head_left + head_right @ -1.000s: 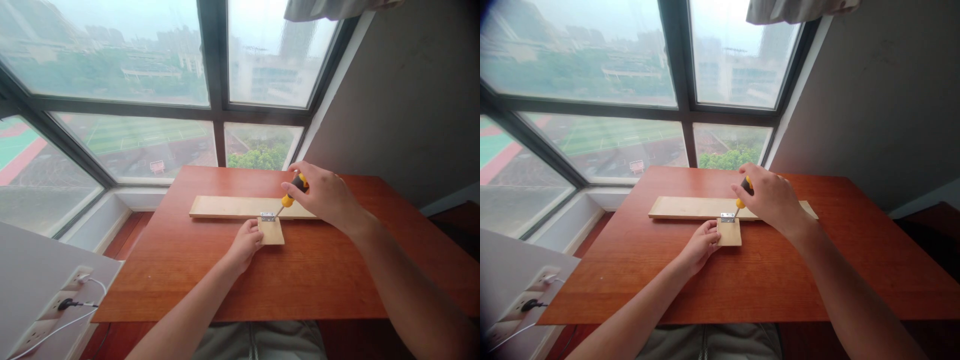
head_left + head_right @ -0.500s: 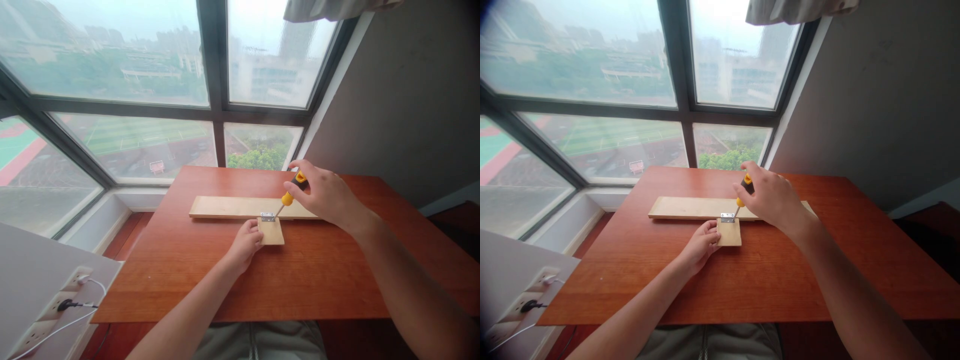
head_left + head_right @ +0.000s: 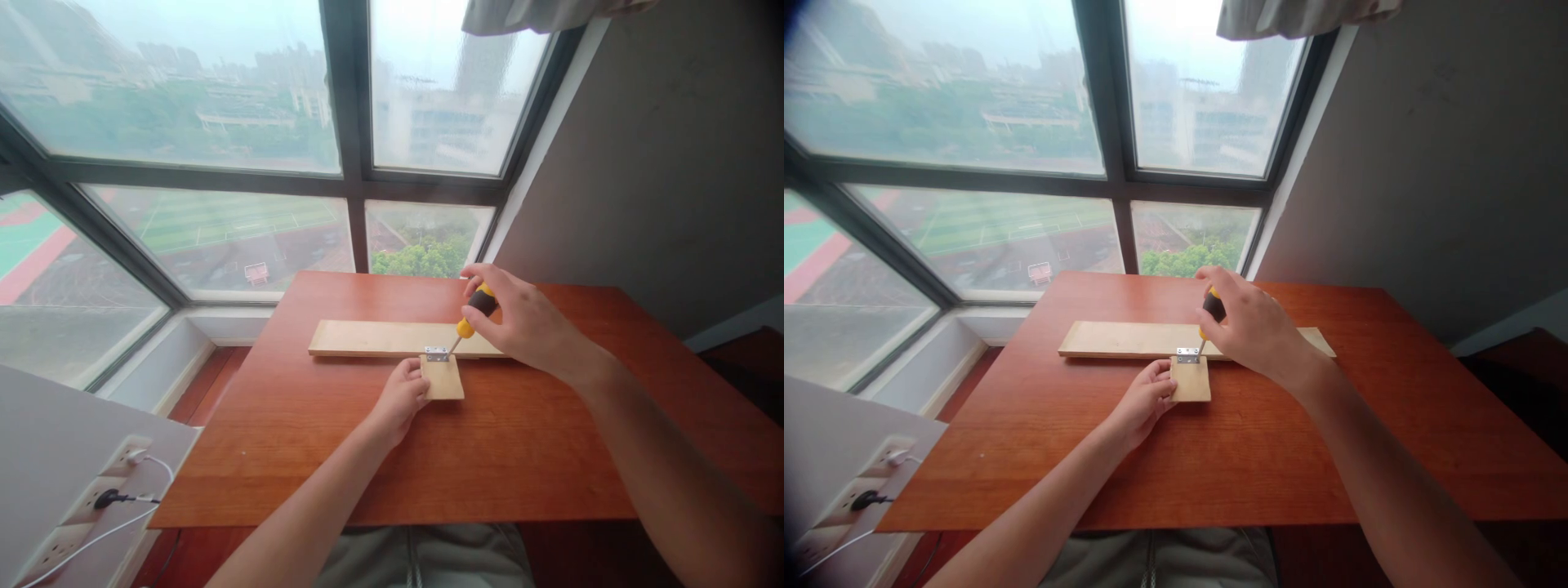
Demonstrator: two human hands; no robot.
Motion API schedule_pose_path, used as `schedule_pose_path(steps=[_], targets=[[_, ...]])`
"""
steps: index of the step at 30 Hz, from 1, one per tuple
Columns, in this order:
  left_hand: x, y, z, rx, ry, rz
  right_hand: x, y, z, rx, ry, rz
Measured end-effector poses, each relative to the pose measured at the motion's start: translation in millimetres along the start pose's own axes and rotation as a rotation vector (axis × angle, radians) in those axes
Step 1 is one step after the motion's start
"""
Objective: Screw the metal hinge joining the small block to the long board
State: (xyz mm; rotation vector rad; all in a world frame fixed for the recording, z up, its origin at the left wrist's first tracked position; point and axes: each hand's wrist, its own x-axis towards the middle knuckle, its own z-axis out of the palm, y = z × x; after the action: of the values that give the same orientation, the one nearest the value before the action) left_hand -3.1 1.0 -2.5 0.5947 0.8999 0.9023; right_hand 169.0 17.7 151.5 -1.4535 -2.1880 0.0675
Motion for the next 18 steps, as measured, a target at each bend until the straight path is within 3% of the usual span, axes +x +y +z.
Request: schedule_pose_path(steps=[3,5,10,12,18], targets=[[0.0,0.1,0.3,0.005,0.003,-0.004,-1.4,-0.1,-3.0,0.168,-0.051,-0.099],[0.0,0.2,0.5,0.005,0.003,-0.004,-1.5,0.0,-2.4,0.171,-0.058,-0.091],[-1.2,0.3,1.0,-0.004,-0.004,0.0,0.3,-0.3,5.8,-0.133,0.088,0.039],[-1.7,0.4,0.9,-0.009,-0.004,0.003,0.8,-0.3,6.2,-0.159,0.097,0.076],[-0.2,-0.7,0.3,0.0,0.004,-0.001,1.7,1.5,-4.4,0.17,-0.052,-0.061]])
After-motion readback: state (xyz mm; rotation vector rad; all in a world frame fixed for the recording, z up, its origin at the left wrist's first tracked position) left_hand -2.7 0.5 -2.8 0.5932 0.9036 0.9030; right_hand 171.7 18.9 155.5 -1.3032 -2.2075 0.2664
